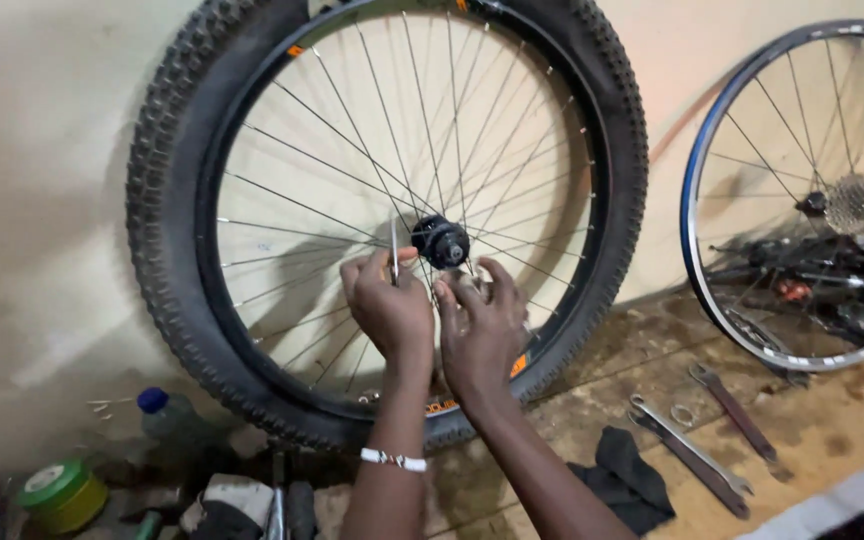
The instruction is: The person cleans the bicycle wheel hub with a cloth and then uses a pair of scissors to adjust the spokes. The person works on the hub area, wiping it down and manipulating the spokes with the tool.
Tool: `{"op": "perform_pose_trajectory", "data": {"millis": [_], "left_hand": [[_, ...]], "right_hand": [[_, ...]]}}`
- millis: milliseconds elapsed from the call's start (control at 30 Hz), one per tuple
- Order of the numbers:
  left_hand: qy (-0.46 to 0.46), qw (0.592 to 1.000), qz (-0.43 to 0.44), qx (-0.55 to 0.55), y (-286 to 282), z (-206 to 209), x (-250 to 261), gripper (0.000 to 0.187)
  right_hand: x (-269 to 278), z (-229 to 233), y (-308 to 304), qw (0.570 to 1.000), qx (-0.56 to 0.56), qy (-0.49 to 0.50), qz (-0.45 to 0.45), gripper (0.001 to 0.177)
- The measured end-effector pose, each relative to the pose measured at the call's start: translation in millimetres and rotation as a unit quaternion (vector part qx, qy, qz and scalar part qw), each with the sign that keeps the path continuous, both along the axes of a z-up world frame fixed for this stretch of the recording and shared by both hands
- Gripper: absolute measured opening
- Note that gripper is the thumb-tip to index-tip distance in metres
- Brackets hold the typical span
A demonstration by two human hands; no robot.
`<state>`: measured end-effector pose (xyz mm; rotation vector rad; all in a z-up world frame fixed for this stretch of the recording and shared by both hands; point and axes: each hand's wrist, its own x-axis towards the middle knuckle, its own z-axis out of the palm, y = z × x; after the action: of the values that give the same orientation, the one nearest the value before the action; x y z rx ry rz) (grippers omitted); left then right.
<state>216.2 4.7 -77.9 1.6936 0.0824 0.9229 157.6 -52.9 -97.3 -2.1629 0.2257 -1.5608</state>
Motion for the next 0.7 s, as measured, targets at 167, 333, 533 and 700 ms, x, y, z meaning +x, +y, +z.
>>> {"op": "perform_pose_trajectory", "data": {"millis": [167,333,533,700], "left_hand": [[-0.027,0.984,-0.146,-0.095,-9,8,-7,0.025],[-0.006,0.953,-0.263,-0.152,-6,22,-6,0.029],[-0.061,0.873,-0.444,-0.193,-2,34,-11,0.028],[-0.026,0.836,-0.526,-0.152,6,29,-10,0.03]], "right_hand": [[24,-6,-20,0.977,0.013,0.211,-0.016,0.031],[23,11,-30,0.926,0.06,0.36,0.095,0.027],[-3,52,-27,0.923,0.129,0.23,0.282,0.023],[5,58,-44,0.913,0.016,0.284,0.292,0.021]]}}
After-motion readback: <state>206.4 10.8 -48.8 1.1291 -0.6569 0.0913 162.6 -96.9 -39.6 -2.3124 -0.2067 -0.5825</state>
